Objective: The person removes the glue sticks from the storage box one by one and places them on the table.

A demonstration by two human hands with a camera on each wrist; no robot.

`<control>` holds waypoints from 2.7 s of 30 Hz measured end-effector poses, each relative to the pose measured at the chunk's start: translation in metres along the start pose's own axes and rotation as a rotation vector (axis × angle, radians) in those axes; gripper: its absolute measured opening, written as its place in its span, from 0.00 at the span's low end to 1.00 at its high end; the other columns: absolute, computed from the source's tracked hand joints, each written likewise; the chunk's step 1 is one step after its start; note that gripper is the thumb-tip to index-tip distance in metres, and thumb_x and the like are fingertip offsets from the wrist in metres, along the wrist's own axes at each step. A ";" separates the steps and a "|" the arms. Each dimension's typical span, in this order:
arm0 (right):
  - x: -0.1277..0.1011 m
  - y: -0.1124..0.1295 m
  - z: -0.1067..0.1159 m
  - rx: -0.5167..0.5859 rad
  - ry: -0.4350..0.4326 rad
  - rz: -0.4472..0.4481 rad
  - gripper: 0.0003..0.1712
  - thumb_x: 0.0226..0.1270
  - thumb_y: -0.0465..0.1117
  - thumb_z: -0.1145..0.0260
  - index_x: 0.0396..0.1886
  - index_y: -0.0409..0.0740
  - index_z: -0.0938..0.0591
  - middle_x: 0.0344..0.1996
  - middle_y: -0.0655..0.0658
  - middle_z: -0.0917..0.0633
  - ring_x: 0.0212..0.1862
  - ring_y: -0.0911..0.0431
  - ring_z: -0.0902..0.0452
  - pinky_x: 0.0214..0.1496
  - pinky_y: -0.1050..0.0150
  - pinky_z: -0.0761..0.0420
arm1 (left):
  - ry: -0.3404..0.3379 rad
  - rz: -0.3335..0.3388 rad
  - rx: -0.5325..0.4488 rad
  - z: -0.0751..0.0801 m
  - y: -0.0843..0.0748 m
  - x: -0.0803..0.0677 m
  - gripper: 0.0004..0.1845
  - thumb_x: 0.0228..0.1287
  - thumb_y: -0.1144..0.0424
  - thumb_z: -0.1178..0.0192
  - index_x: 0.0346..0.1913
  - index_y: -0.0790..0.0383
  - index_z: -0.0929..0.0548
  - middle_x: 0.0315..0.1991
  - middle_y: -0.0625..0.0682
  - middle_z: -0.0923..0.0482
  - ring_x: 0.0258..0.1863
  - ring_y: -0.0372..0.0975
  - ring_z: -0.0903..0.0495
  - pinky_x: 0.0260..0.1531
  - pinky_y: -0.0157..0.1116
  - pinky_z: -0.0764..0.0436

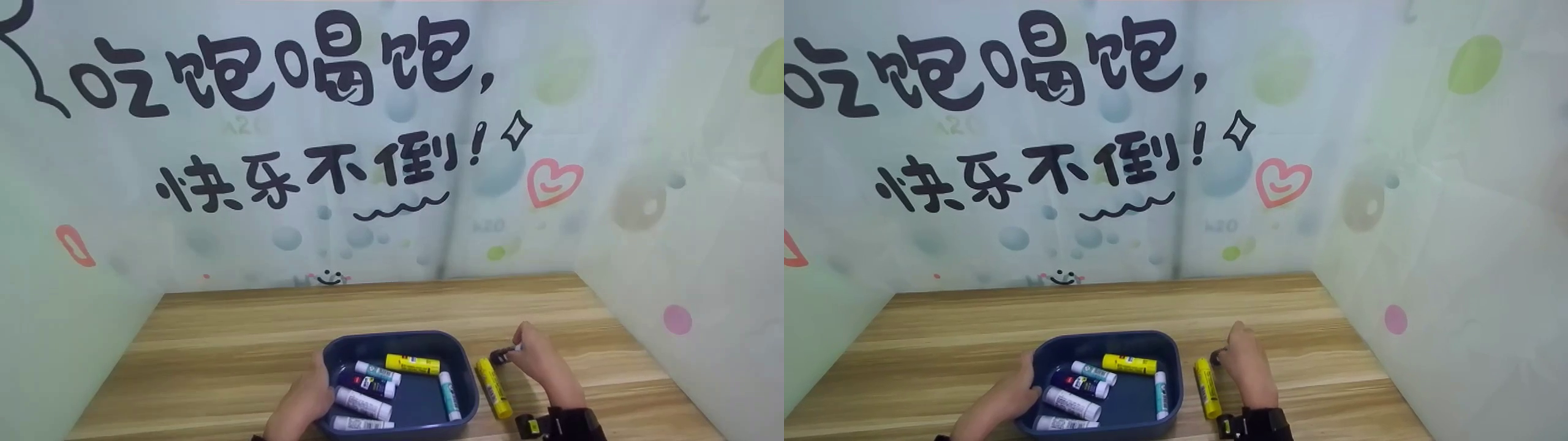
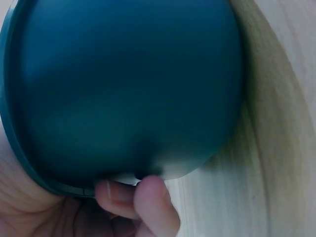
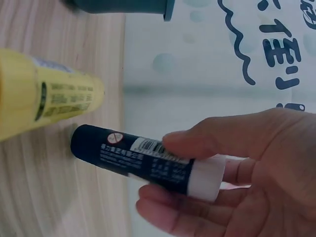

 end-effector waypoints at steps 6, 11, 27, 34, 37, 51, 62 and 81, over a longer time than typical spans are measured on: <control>-0.009 -0.011 -0.015 0.061 0.248 -0.192 0.17 0.52 0.33 0.38 0.40 0.28 0.29 0.30 0.38 0.23 0.29 0.50 0.25 0.27 0.60 0.23 | -0.019 -0.005 -0.004 0.001 0.000 -0.001 0.35 0.49 0.74 0.46 0.62 0.75 0.48 0.42 0.76 0.26 0.43 0.61 0.24 0.43 0.54 0.26; -0.015 -0.018 -0.026 0.064 0.365 -0.273 0.12 0.47 0.31 0.38 0.34 0.32 0.25 0.27 0.41 0.22 0.28 0.52 0.25 0.26 0.63 0.23 | -0.027 -0.006 -0.003 0.002 -0.001 -0.001 0.35 0.49 0.74 0.46 0.62 0.75 0.47 0.42 0.76 0.26 0.43 0.62 0.24 0.43 0.54 0.26; -0.019 -0.017 -0.031 0.063 0.417 -0.254 0.07 0.47 0.32 0.39 0.29 0.34 0.24 0.18 0.42 0.20 0.18 0.56 0.25 0.21 0.67 0.22 | -0.028 -0.040 0.057 0.001 -0.001 0.000 0.36 0.47 0.73 0.44 0.60 0.77 0.48 0.34 0.73 0.24 0.38 0.60 0.22 0.39 0.53 0.25; -0.020 -0.014 -0.022 0.067 0.386 -0.228 0.23 0.50 0.36 0.38 0.47 0.30 0.29 0.26 0.42 0.22 0.25 0.54 0.27 0.26 0.65 0.26 | -0.035 -0.038 0.054 0.001 -0.001 0.000 0.35 0.46 0.73 0.44 0.59 0.77 0.46 0.34 0.73 0.24 0.38 0.61 0.23 0.39 0.53 0.25; -0.017 -0.010 -0.017 0.048 0.349 -0.195 0.25 0.52 0.39 0.37 0.50 0.31 0.30 0.32 0.42 0.22 0.31 0.51 0.27 0.31 0.60 0.26 | -0.034 -0.032 0.047 0.001 -0.001 0.000 0.35 0.46 0.73 0.45 0.59 0.76 0.46 0.34 0.74 0.24 0.38 0.61 0.23 0.40 0.54 0.25; -0.013 0.040 0.003 0.037 0.112 0.034 0.23 0.53 0.37 0.36 0.49 0.34 0.27 0.38 0.36 0.21 0.39 0.48 0.24 0.39 0.53 0.24 | -0.023 -0.004 0.034 0.000 -0.001 0.000 0.35 0.48 0.73 0.45 0.60 0.76 0.48 0.35 0.74 0.24 0.38 0.60 0.22 0.38 0.53 0.25; -0.022 0.079 -0.004 0.077 0.098 0.118 0.19 0.54 0.36 0.36 0.48 0.40 0.25 0.42 0.41 0.24 0.41 0.50 0.26 0.42 0.55 0.24 | -0.034 -0.019 0.040 0.001 -0.002 0.001 0.34 0.48 0.74 0.45 0.59 0.77 0.46 0.36 0.75 0.24 0.37 0.60 0.22 0.38 0.53 0.25; -0.028 0.105 -0.053 0.014 0.300 0.235 0.21 0.55 0.37 0.36 0.50 0.39 0.27 0.48 0.37 0.26 0.49 0.46 0.28 0.50 0.47 0.27 | -0.044 -0.046 0.037 0.002 -0.003 -0.001 0.35 0.48 0.73 0.45 0.59 0.78 0.46 0.34 0.74 0.24 0.37 0.60 0.22 0.39 0.53 0.25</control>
Point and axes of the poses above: each hand's wrist, its own x-axis towards the middle knuckle, its own z-axis out of the back of the hand, y = z × x, the point moved 6 cm from there along x, towards the middle knuckle
